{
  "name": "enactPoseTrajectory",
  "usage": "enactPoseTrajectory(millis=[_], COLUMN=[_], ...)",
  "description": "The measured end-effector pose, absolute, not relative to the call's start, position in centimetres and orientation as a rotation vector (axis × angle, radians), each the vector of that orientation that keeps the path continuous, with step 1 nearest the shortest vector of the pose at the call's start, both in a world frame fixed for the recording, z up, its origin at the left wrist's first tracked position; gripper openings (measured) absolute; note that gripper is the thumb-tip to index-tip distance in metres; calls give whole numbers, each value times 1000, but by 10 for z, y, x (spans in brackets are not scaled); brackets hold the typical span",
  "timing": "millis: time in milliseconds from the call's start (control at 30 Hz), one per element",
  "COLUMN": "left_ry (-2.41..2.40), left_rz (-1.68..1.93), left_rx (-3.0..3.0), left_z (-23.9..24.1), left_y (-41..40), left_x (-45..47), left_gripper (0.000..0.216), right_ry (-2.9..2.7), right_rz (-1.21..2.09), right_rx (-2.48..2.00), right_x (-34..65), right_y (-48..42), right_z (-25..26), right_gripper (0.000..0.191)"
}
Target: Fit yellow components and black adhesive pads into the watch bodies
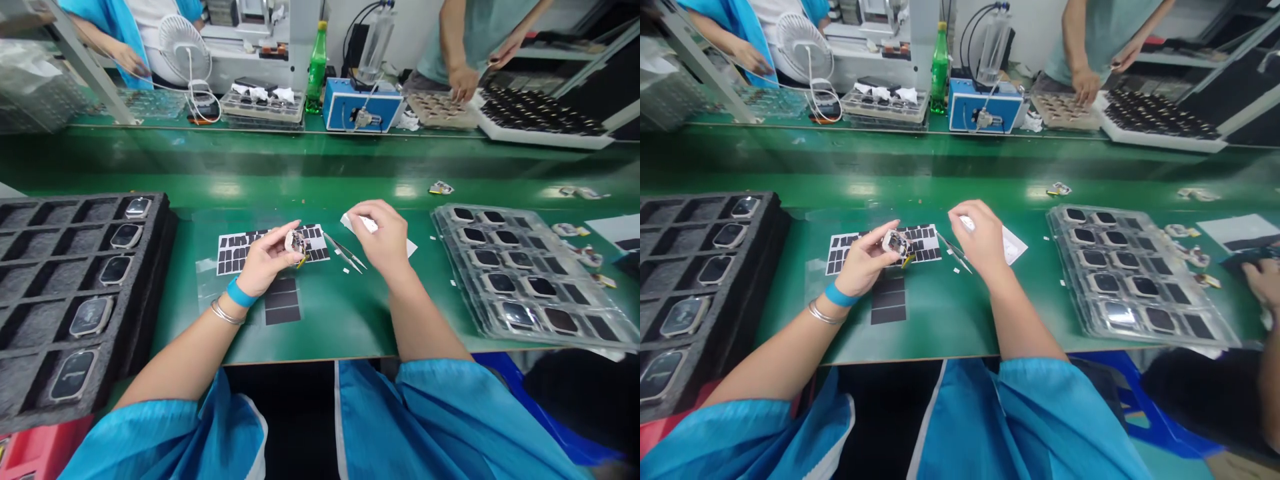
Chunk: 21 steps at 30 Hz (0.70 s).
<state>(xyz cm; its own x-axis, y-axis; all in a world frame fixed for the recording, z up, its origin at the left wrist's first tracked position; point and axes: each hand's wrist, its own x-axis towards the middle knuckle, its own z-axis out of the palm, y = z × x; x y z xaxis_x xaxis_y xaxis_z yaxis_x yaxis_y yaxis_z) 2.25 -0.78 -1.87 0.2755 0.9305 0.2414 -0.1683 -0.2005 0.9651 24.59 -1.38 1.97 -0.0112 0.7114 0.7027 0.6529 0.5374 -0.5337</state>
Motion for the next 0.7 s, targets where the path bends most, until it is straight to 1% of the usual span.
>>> enactPoseTrajectory(millis=[67,133,300,433,567,700], left_ry=[751,731,722,744,731,673], left_rz=[1242,1293,1359,1309,1303,1230], left_rx=[1378,1347,1298,1281,1223,1057], left_z=[-19,-19,-20,-20,-17,-11], left_y=[-8,-9,-9,-11,-11,-13], left_x=[24,25,27,28,29,28], left_gripper=[66,67,56,55,53,52], right_ry=[-1714,-1830,-1974,-2008,-2047,-1889], right_rz=[160,161,-116,-186,-88,46], right_rx=[-1119,-1002,-838,-847,-856,-926], right_x=[239,223,193,195,196,209], right_y=[-19,-26,-34,-34,-32,-24], right_z=[20,14,-6,-9,-4,7], right_gripper=[9,8,17,16,16,14])
